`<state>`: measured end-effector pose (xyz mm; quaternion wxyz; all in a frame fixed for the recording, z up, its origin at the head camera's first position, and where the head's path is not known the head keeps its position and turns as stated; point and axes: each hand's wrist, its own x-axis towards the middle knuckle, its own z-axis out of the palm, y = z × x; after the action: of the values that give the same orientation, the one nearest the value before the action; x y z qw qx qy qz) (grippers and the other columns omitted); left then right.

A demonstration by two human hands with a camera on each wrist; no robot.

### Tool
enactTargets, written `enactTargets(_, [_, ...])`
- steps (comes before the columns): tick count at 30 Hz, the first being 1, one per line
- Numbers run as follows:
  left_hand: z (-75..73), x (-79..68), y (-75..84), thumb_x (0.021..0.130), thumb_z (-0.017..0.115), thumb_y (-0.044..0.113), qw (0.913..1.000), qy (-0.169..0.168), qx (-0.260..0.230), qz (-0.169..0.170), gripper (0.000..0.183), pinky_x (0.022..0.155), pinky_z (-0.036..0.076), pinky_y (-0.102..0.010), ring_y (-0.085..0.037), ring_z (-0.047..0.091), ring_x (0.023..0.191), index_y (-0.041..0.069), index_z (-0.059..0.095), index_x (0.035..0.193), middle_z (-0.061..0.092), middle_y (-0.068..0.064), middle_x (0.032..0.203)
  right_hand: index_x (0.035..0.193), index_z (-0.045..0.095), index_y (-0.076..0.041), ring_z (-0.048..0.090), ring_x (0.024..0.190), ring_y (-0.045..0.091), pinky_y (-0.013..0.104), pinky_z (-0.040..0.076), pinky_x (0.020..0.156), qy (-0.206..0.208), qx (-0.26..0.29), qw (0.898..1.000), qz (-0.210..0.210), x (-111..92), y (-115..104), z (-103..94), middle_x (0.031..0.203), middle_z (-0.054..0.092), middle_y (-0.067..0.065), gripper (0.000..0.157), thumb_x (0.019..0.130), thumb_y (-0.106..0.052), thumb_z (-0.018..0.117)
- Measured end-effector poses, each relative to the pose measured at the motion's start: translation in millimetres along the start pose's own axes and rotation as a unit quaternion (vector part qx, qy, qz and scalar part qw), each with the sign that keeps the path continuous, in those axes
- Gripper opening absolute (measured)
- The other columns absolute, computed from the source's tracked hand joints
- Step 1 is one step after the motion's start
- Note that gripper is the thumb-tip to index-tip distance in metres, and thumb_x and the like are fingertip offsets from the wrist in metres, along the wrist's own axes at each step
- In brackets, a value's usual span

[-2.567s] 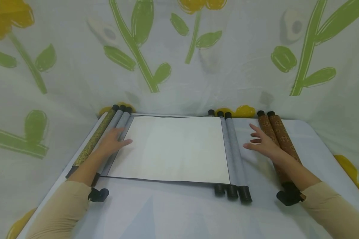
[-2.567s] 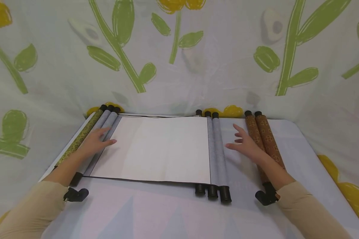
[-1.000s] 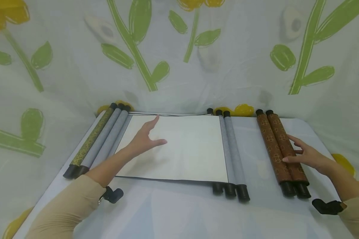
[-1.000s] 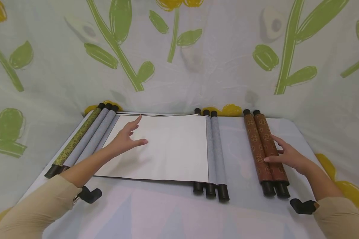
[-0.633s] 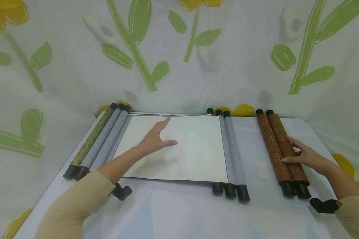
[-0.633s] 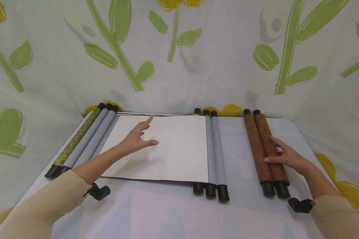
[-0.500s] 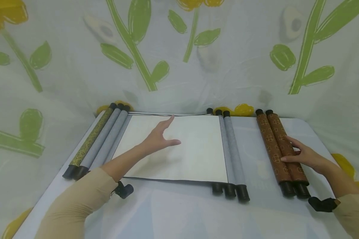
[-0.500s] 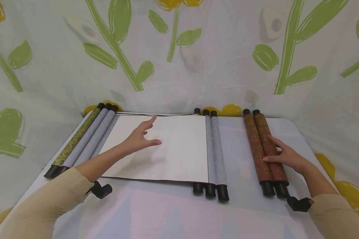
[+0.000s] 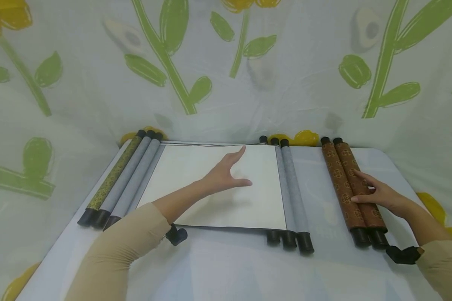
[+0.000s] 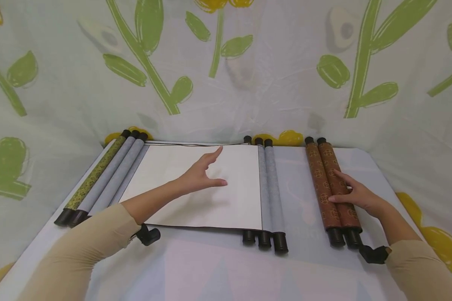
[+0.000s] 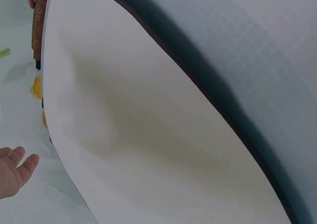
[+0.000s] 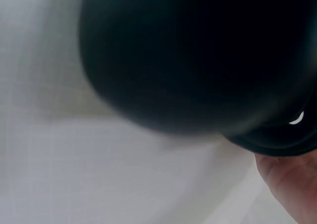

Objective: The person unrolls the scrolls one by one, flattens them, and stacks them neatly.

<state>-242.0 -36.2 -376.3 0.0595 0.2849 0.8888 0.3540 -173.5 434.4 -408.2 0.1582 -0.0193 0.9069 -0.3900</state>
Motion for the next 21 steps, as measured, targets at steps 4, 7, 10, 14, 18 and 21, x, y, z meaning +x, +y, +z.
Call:
enactTargets(4, [7.2, 10.2, 13.8, 0.077, 0.073, 0.051, 0.9997, -0.022, -0.002, 0.011, 0.102, 0.109, 0.031, -0.044, -0.020, 0.026, 0.141, 0.032, 0.007, 0.152, 0.025, -0.005, 0.154, 0.151, -0.007, -0.010, 0.005, 0.127, 0.065, 0.076, 0.020, 0.088, -0.003, 0.006, 1.000, 0.001, -1, 0, 0.1, 0.148, -0.008, 0.038, 0.094, 0.090, -0.029, 0.062])
enactTargets(7, [10.9, 15.2, 25.1, 0.078, 0.072, 0.049, 0.9989, -0.040, -0.017, 0.014, 0.101, 0.108, 0.033, -0.044, -0.021, 0.030, 0.139, 0.031, 0.006, 0.152, 0.026, -0.006, 0.154, 0.151, -0.008, -0.011, 0.001, 0.128, 0.065, 0.078, 0.016, 0.089, -0.008, 0.015, 1.000, 0.000, -1, 0, 0.9, 0.149, -0.010, 0.037, 0.093, 0.090, -0.028, 0.062])
enactTargets(10, [14.6, 19.1, 36.1, 0.078, 0.072, 0.048, 0.9979, -0.053, -0.030, 0.022, 0.101, 0.107, 0.035, -0.043, -0.021, 0.034, 0.137, 0.030, 0.007, 0.153, 0.027, -0.006, 0.153, 0.151, -0.007, -0.013, -0.003, 0.130, 0.063, 0.078, 0.012, 0.090, -0.012, 0.023, 1.000, 0.001, -1, -1, 1.6, 0.150, -0.012, 0.035, 0.093, 0.090, -0.027, 0.061])
enactTargets(14, [22.2, 25.5, 49.6, 0.078, 0.072, 0.048, 0.9969, -0.063, -0.031, 0.035, 0.099, 0.108, 0.033, -0.040, -0.018, 0.029, 0.139, 0.032, 0.008, 0.152, 0.027, -0.004, 0.154, 0.151, -0.007, -0.013, -0.006, 0.130, 0.063, 0.079, 0.011, 0.090, -0.013, 0.023, 1.000, 0.003, -1, 0, 1.3, 0.150, -0.013, 0.034, 0.092, 0.090, -0.027, 0.061])
enactTargets(18, [33.5, 31.9, 60.3, 0.078, 0.073, 0.047, 0.9956, -0.069, -0.042, 0.046, 0.098, 0.109, 0.032, -0.037, -0.016, 0.028, 0.139, 0.029, 0.012, 0.152, 0.027, -0.004, 0.153, 0.151, -0.007, -0.012, -0.006, 0.130, 0.063, 0.079, 0.011, 0.089, -0.012, 0.021, 1.000, 0.003, -2, 0, 1.3, 0.150, -0.013, 0.034, 0.092, 0.091, -0.029, 0.060])
enactTargets(21, [43.8, 36.2, 66.5, 0.079, 0.074, 0.045, 0.9942, -0.074, -0.055, 0.055, 0.098, 0.109, 0.032, -0.035, -0.016, 0.029, 0.139, 0.027, 0.012, 0.153, 0.027, -0.005, 0.153, 0.151, -0.008, -0.014, -0.007, 0.131, 0.062, 0.079, 0.011, 0.090, -0.012, 0.022, 1.000, 0.005, -2, 0, 1.1, 0.151, -0.014, 0.033, 0.093, 0.091, -0.029, 0.061])
